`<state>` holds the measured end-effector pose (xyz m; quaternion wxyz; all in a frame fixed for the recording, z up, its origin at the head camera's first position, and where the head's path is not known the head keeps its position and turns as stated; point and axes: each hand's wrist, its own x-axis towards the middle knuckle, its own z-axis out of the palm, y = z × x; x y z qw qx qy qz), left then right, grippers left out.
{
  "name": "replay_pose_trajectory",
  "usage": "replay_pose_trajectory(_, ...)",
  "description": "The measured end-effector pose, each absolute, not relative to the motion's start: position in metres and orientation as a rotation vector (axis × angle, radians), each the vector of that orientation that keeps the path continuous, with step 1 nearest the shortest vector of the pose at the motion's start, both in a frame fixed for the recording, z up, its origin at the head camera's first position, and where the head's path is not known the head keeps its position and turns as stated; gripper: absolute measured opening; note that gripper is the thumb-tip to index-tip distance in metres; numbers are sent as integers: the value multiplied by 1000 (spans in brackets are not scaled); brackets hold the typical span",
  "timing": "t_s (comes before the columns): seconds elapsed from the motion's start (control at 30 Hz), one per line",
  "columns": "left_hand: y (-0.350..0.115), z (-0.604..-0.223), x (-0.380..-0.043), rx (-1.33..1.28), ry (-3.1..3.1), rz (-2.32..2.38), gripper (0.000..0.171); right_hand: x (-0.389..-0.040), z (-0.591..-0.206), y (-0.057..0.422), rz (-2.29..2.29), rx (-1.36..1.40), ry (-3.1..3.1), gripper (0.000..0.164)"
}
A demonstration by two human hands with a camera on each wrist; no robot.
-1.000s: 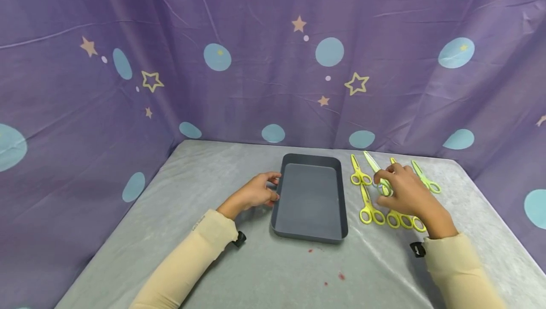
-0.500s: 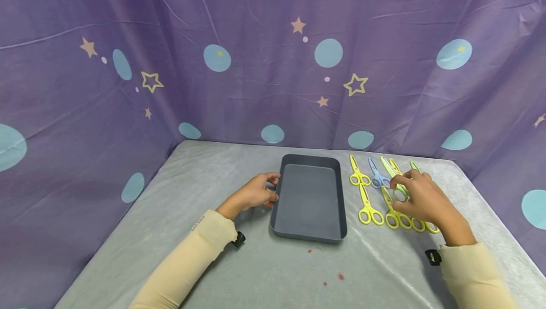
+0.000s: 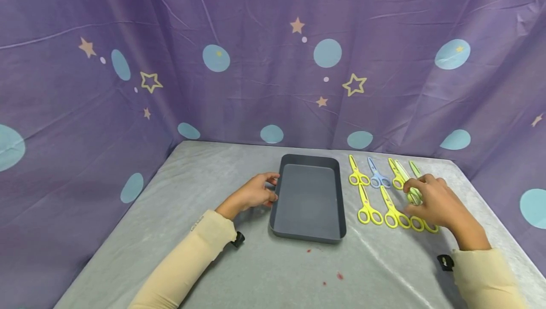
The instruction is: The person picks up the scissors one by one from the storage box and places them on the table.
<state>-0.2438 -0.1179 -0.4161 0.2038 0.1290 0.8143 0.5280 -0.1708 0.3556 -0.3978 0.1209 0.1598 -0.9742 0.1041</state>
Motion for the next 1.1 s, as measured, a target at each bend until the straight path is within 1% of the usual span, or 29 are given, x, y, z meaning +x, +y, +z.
replay_pose_trajectory(0.23,-118,-416,-244,367,2264,1476,74,-166,-402,369,285,441,-2879,40)
replay_pose_trajectory(0.53,-118,-415,-244,366,2268,1463,74,-159,-409,389,311,406,-2873,38)
replay_pose_trajectory(0.77,-118,-416,-244,372,2269,1464,74,-157,-411,404,333,367,-2936,40)
replay_pose_trajectory(1.1,-118,-415,-244,369,2269,1469,74,-153,-417,417,323,399,-3019,40)
